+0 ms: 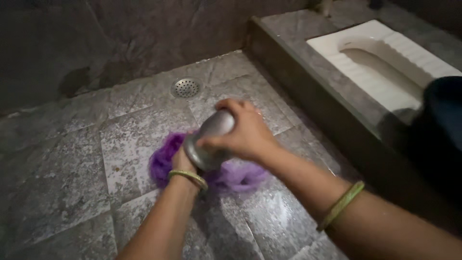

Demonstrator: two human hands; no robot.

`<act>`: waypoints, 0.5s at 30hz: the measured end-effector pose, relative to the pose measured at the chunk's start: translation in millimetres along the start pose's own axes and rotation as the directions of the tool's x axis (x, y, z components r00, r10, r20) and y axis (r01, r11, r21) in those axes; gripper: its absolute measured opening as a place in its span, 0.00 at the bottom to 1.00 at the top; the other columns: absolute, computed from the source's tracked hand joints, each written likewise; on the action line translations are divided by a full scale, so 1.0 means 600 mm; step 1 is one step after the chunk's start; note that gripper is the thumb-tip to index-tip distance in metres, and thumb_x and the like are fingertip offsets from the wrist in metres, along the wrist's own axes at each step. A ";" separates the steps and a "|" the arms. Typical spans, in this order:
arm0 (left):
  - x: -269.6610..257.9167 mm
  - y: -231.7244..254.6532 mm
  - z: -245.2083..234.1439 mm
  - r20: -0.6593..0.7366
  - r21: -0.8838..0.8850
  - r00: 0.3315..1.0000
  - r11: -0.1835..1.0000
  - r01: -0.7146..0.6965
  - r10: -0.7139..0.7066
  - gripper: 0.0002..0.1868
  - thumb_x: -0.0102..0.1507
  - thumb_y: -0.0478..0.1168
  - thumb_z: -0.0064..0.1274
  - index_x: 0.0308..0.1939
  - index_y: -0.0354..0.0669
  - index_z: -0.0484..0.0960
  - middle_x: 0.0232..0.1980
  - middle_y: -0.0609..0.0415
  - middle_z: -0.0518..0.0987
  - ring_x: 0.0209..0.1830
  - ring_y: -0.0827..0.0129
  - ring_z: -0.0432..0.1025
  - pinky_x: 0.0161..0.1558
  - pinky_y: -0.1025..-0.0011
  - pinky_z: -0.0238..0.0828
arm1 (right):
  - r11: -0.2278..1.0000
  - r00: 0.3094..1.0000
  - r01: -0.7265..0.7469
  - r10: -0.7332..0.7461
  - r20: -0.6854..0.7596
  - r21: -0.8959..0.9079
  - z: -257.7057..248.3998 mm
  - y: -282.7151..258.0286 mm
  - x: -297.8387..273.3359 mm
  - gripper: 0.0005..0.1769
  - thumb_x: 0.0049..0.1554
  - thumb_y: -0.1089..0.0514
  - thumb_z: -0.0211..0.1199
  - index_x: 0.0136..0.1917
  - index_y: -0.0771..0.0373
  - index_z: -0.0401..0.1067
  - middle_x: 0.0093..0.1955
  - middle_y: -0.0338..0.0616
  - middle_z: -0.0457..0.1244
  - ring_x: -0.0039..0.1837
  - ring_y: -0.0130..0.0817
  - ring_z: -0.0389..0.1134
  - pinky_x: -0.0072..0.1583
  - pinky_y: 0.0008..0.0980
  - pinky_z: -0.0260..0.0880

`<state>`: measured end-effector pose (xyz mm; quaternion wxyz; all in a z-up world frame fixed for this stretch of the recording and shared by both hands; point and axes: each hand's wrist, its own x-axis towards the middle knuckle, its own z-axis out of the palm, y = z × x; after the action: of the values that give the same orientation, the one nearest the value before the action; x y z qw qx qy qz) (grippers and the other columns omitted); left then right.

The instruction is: The person washes a purple and white loofah by dipping it into a basin of water and rubbing it on the tiled floor to create lather.

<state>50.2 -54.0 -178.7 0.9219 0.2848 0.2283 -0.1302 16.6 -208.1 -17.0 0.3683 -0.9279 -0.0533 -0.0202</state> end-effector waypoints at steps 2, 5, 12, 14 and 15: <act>-0.068 0.001 0.072 -0.011 0.128 0.996 0.988 0.086 -0.085 0.42 0.58 0.73 0.35 0.63 0.48 0.76 0.62 0.47 0.79 0.60 0.52 0.74 0.60 0.44 0.67 | 0.906 0.954 -0.301 0.287 0.092 0.297 -0.020 0.007 -0.002 0.53 0.31 0.40 0.80 0.67 0.55 0.67 0.63 0.53 0.66 0.61 0.50 0.74 0.55 0.43 0.81; -0.155 0.005 0.159 0.090 0.232 0.993 0.971 0.054 -0.077 0.49 0.51 0.82 0.36 0.59 0.52 0.79 0.58 0.50 0.83 0.57 0.53 0.77 0.55 0.38 0.68 | 0.731 0.900 -0.430 0.392 0.189 0.530 -0.068 0.025 -0.025 0.57 0.36 0.37 0.77 0.72 0.62 0.59 0.63 0.61 0.66 0.58 0.55 0.75 0.51 0.50 0.83; -0.242 -0.030 0.355 0.313 0.534 0.935 0.845 -0.027 -0.168 0.43 0.51 0.79 0.48 0.55 0.53 0.82 0.56 0.52 0.84 0.57 0.58 0.76 0.57 0.47 0.69 | 0.821 0.933 -0.277 0.105 0.345 0.499 -0.315 0.092 -0.091 0.64 0.36 0.57 0.80 0.78 0.51 0.45 0.63 0.48 0.62 0.59 0.43 0.72 0.52 0.43 0.83; -0.242 -0.072 0.415 0.427 0.550 0.886 0.830 -0.098 -0.178 0.40 0.50 0.76 0.51 0.54 0.54 0.83 0.55 0.54 0.84 0.57 0.60 0.77 0.56 0.48 0.69 | 0.824 0.957 -0.223 0.083 0.279 0.520 -0.384 0.122 -0.122 0.62 0.37 0.61 0.79 0.78 0.55 0.48 0.63 0.51 0.62 0.58 0.43 0.72 0.52 0.41 0.82; -0.240 -0.103 0.445 0.463 0.531 0.877 0.833 -0.156 -0.131 0.39 0.50 0.72 0.55 0.54 0.50 0.82 0.55 0.54 0.84 0.57 0.60 0.76 0.56 0.47 0.70 | 0.828 0.975 -0.195 0.104 0.197 0.525 -0.416 0.142 -0.145 0.62 0.38 0.62 0.78 0.79 0.55 0.47 0.63 0.53 0.62 0.57 0.44 0.72 0.51 0.41 0.81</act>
<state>-4.5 -244.0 59.5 0.8275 0.4990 -0.0571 -0.2509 -59.6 -448.1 99.5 0.6102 -0.7859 -0.0133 0.0991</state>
